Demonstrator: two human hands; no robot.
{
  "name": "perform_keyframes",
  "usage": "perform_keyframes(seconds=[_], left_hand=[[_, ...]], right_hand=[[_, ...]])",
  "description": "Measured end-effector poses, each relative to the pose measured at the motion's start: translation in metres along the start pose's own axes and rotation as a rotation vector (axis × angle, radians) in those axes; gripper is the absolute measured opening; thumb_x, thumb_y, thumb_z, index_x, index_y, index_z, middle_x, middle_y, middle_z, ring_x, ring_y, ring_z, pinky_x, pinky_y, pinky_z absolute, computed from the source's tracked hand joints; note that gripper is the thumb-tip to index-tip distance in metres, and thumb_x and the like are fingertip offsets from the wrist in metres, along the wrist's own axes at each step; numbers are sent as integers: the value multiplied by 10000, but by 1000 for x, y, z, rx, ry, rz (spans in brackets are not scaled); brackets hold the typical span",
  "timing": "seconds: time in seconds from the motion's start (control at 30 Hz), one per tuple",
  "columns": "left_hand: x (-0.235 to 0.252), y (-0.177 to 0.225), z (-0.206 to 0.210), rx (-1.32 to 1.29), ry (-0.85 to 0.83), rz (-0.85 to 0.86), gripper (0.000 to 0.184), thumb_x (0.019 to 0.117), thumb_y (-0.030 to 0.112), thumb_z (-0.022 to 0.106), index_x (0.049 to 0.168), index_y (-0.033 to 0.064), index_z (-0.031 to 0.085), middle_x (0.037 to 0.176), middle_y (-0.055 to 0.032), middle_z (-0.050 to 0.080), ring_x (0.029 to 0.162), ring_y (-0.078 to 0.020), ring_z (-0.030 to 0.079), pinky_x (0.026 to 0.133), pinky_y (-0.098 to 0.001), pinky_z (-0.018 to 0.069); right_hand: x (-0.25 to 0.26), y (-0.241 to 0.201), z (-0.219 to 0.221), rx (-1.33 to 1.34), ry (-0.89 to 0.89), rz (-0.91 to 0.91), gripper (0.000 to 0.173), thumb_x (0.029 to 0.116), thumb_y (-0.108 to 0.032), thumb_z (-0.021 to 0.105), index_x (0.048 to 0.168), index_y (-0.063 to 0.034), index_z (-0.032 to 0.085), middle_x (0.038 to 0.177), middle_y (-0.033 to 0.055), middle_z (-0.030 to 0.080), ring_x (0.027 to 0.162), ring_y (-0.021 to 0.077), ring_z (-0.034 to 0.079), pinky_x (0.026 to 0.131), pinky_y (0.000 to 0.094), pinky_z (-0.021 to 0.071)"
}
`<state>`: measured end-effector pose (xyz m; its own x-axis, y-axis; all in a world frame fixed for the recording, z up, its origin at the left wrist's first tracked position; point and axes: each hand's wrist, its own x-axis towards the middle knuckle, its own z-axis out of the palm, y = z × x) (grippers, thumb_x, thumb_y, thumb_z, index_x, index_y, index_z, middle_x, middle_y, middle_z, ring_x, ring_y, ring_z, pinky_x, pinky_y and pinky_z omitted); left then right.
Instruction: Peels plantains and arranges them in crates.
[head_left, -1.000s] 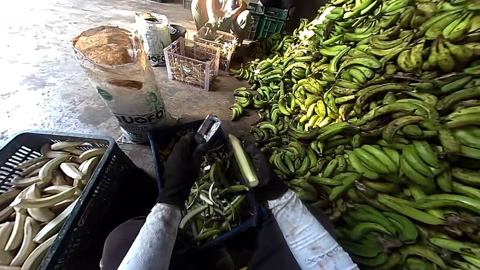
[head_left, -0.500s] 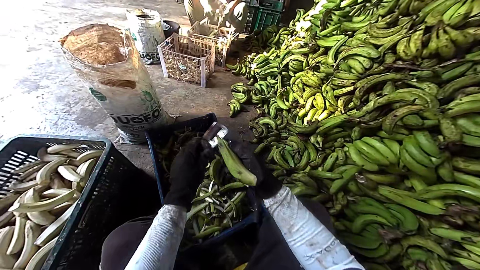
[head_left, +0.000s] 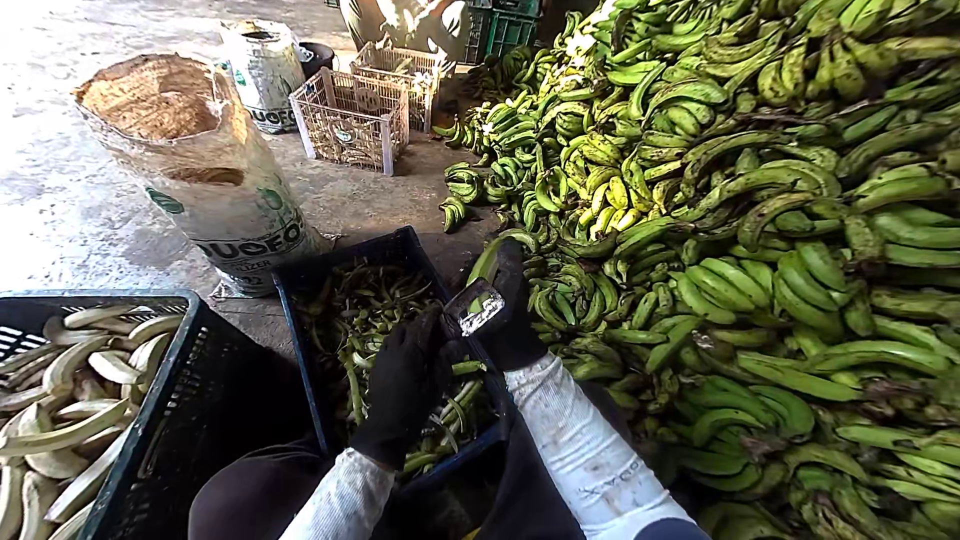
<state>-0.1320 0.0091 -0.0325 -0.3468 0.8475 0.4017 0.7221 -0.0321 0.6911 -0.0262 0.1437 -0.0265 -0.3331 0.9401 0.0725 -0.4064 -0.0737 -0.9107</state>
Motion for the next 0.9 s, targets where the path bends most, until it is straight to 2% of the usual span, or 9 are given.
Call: perform_keyframes(seconds=[0.13, 0.2, 0.27, 0.4, 0.47, 0.6, 0.7, 0.77, 0.9], left_hand=[[25, -24, -19, 18, -49, -165, 509, 1035, 425, 518, 1441, 125, 583, 1199, -168, 682, 1066, -325, 668, 911, -549, 541], [34, -34, -30, 30, -21, -273, 488, 1051, 412, 510, 1444, 128, 573, 1276, -184, 652, 1151, -345, 638, 967, -587, 502], [39, -40, -39, -3, 0, -357, 480, 1062, 421, 476, 1446, 147, 563, 1351, -147, 620, 1226, -302, 603, 1015, -571, 475], [27, -33, -33, -98, -66, -242, 508, 1045, 479, 473, 1443, 179, 569, 1243, -103, 665, 1088, -232, 656, 925, -509, 544], [14, -24, -20, -70, -122, -101, 575, 1036, 548, 442, 1453, 174, 569, 1198, -96, 686, 1057, -225, 668, 912, -489, 559], [-3, -8, -1, 139, 7, 103, 545, 1014, 500, 472, 1412, 164, 632, 1054, -162, 707, 908, -333, 680, 759, -515, 566], [3, -11, -4, 110, -49, 32, 540, 1021, 479, 464, 1429, 158, 612, 1079, -158, 706, 945, -333, 676, 807, -529, 559], [9, -20, -10, 88, -90, -24, 574, 1032, 536, 445, 1450, 169, 586, 1134, -137, 706, 1001, -315, 682, 855, -534, 563], [9, -22, -15, 241, -76, -17, 538, 983, 451, 536, 1438, 172, 607, 1164, -207, 695, 1034, -413, 676, 841, -587, 546]], right_hand=[[-8, -8, 8, -249, -368, 108, 379, 1105, -319, 333, 1377, -165, 548, 1054, 12, 654, 868, 68, 627, 757, 273, 558], [-16, -11, 17, -231, -499, 262, 334, 1091, -308, 353, 1246, -137, 595, 940, 0, 652, 801, 59, 631, 722, 253, 561], [-16, -6, 17, -166, -543, 368, 362, 1070, -359, 392, 1259, -128, 597, 889, 22, 649, 741, 87, 630, 677, 261, 563], [-5, 4, 7, -10, -290, 235, 381, 1070, -475, 391, 1201, -212, 633, 862, -24, 654, 683, 64, 618, 594, 255, 557], [0, 7, 1, 137, -157, 128, 388, 1078, -445, 365, 1247, -205, 620, 940, -24, 660, 752, 62, 621, 635, 260, 547], [8, 8, -8, 574, -12, 146, 415, 1062, -518, 359, 1120, -191, 608, 925, -2, 669, 810, 112, 674, 708, 293, 585], [4, 6, -1, 415, -47, 196, 442, 1059, -543, 312, 1109, -214, 603, 873, -15, 654, 731, 92, 642, 624, 277, 556], [1, 5, 0, 122, -153, 148, 438, 1084, -471, 317, 1327, -223, 584, 960, 10, 664, 768, 104, 633, 656, 309, 562], [3, 5, -2, -182, -197, 202, 454, 1087, -474, 333, 1377, -213, 565, 1035, 31, 671, 838, 117, 642, 715, 328, 565]])
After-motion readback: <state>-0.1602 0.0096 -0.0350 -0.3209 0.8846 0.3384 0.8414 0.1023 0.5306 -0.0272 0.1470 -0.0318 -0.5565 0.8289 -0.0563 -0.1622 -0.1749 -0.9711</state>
